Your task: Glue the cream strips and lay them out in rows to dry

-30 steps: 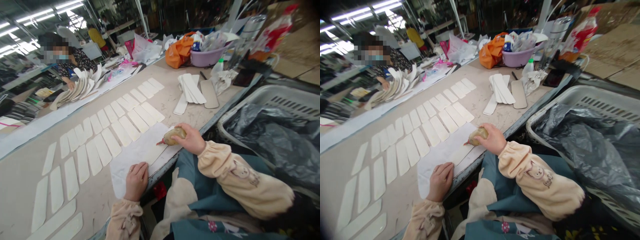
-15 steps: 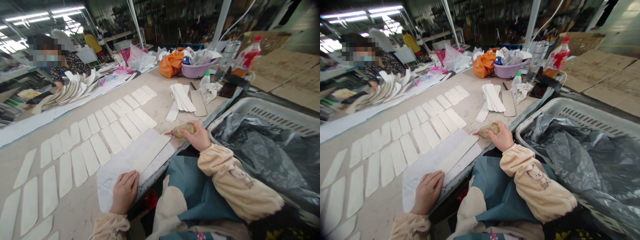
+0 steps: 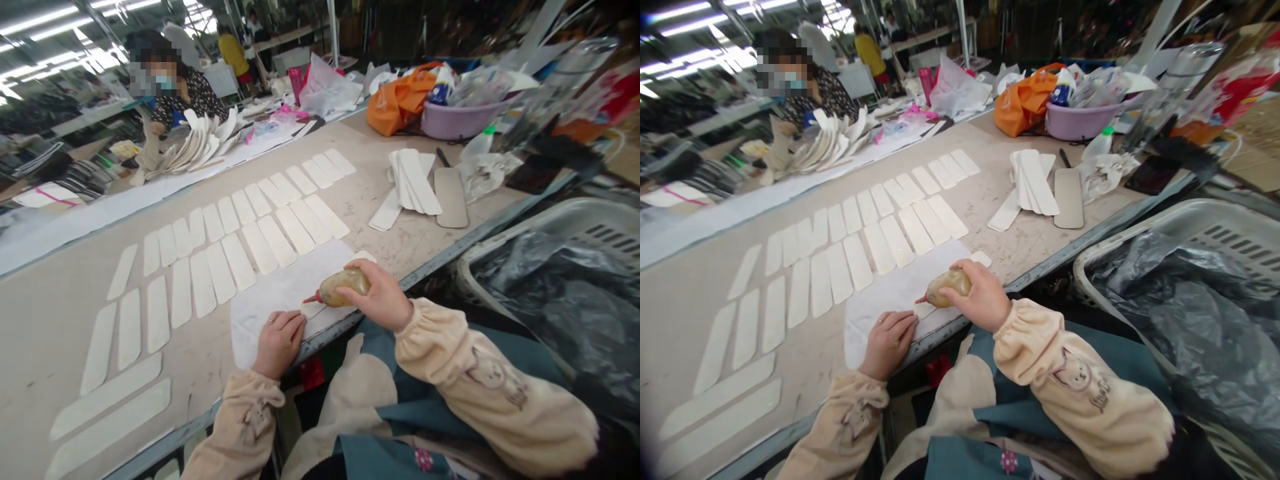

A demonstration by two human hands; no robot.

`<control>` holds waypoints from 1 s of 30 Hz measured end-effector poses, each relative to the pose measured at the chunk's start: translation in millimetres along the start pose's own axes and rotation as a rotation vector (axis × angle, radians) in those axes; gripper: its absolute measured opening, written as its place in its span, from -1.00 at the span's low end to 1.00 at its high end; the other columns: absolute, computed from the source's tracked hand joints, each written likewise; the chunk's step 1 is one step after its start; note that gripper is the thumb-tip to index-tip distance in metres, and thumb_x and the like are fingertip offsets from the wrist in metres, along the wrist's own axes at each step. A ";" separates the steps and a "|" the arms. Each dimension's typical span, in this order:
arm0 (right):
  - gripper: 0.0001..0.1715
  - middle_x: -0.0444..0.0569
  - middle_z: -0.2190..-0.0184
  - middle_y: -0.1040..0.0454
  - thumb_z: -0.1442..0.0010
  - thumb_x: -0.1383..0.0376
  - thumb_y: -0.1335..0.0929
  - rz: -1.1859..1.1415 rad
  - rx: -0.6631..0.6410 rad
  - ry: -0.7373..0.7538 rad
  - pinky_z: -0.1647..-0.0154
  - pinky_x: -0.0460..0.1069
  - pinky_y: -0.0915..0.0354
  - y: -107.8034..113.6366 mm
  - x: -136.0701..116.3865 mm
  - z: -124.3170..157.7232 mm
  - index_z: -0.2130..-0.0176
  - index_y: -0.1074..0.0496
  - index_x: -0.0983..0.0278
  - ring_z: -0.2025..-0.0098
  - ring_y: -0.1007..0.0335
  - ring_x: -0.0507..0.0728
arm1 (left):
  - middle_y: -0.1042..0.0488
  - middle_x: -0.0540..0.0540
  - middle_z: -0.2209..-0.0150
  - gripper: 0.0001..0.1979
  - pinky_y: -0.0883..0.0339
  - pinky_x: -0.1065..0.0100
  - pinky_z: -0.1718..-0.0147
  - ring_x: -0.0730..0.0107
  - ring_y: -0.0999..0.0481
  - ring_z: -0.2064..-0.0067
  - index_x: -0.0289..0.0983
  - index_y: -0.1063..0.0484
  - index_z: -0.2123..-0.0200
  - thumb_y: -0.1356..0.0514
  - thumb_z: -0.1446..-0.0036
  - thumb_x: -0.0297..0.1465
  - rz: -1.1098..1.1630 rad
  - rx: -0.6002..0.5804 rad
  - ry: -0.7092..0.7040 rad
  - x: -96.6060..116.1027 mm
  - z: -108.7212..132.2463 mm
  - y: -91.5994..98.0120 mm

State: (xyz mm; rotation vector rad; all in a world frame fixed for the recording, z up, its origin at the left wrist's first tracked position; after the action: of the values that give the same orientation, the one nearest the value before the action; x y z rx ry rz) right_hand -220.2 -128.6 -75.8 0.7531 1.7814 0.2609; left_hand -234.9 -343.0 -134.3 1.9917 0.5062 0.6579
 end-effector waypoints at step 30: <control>-0.60 -0.02 0.27 -0.43 -0.05 0.10 -0.38 0.298 0.339 -0.145 0.11 0.10 -0.28 112.9 73.7 9.6 0.14 -0.35 0.23 0.20 -0.37 0.21 | -0.51 -0.12 0.20 -0.84 -0.35 0.19 0.13 0.31 -0.47 0.21 -0.24 -0.47 0.22 -0.17 -0.10 -0.48 -0.019 0.061 -0.112 4.9 -2.6 3.5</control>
State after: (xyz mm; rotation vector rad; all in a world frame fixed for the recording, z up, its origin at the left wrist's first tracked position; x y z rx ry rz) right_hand -183.2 1.4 -77.0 1.2524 1.5902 0.0971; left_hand -232.5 -340.0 -128.9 2.0656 0.4819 0.5216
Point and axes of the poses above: each hand's wrist, its own z-axis away from the middle knuckle, its own y-axis out of the back of the hand, x = y × z, the point moved 9 cm from there along -z, towards the middle knuckle
